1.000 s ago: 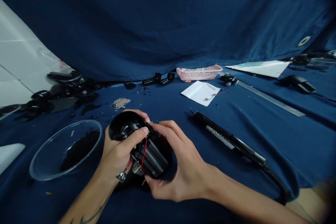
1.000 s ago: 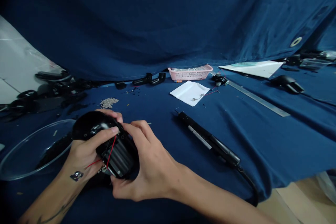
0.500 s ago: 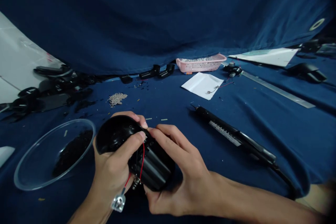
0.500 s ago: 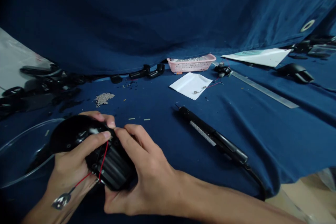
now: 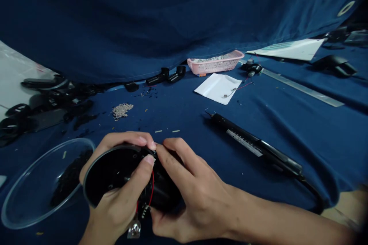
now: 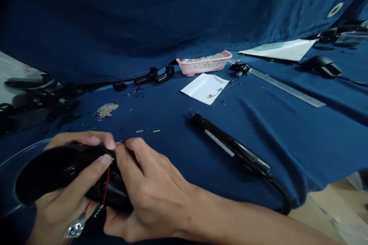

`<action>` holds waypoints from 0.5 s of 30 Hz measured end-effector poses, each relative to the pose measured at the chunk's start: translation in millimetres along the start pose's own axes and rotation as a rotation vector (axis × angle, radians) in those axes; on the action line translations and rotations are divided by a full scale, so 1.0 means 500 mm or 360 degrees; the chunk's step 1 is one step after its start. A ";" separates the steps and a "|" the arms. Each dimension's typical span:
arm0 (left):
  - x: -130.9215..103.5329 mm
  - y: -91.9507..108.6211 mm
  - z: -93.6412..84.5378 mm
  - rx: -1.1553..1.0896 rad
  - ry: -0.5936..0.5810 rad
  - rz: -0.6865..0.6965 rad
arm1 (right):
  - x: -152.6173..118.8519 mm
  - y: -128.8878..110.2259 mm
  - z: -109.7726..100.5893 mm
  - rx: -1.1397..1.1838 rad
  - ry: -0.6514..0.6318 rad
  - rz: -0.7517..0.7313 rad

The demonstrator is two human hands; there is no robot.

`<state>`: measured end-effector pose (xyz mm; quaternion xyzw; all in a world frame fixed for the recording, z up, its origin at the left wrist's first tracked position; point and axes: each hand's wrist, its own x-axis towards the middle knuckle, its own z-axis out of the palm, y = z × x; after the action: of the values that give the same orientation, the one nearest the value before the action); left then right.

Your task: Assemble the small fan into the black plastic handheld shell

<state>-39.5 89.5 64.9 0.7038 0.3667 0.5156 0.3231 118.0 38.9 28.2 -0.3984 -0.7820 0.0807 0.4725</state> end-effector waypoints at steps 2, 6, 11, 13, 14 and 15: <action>0.000 -0.008 0.000 -0.0013 -0.0031 0.0020 | -0.001 0.001 0.001 -0.0008 0.0013 -0.0031; -0.002 -0.015 0.009 0.0016 -0.0005 0.0006 | -0.001 0.004 0.007 0.0033 0.0095 -0.0072; 0.000 -0.017 0.022 -0.0342 0.0057 -0.0170 | 0.006 0.006 0.013 0.0132 0.0188 -0.0069; 0.002 -0.018 0.021 -0.0403 0.0070 -0.0193 | 0.010 0.006 0.011 0.0291 0.0155 0.0048; 0.002 -0.019 0.018 -0.0406 0.0070 -0.0201 | 0.012 0.005 0.009 0.0383 0.0147 0.0107; 0.003 -0.019 0.015 -0.0397 0.0064 -0.0203 | 0.014 0.005 0.008 0.0465 0.0150 0.0158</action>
<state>-33.6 95.2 55.5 0.6230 0.3502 0.5496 0.4327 114.7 46.5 29.4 -0.3669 -0.7183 0.1982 0.5569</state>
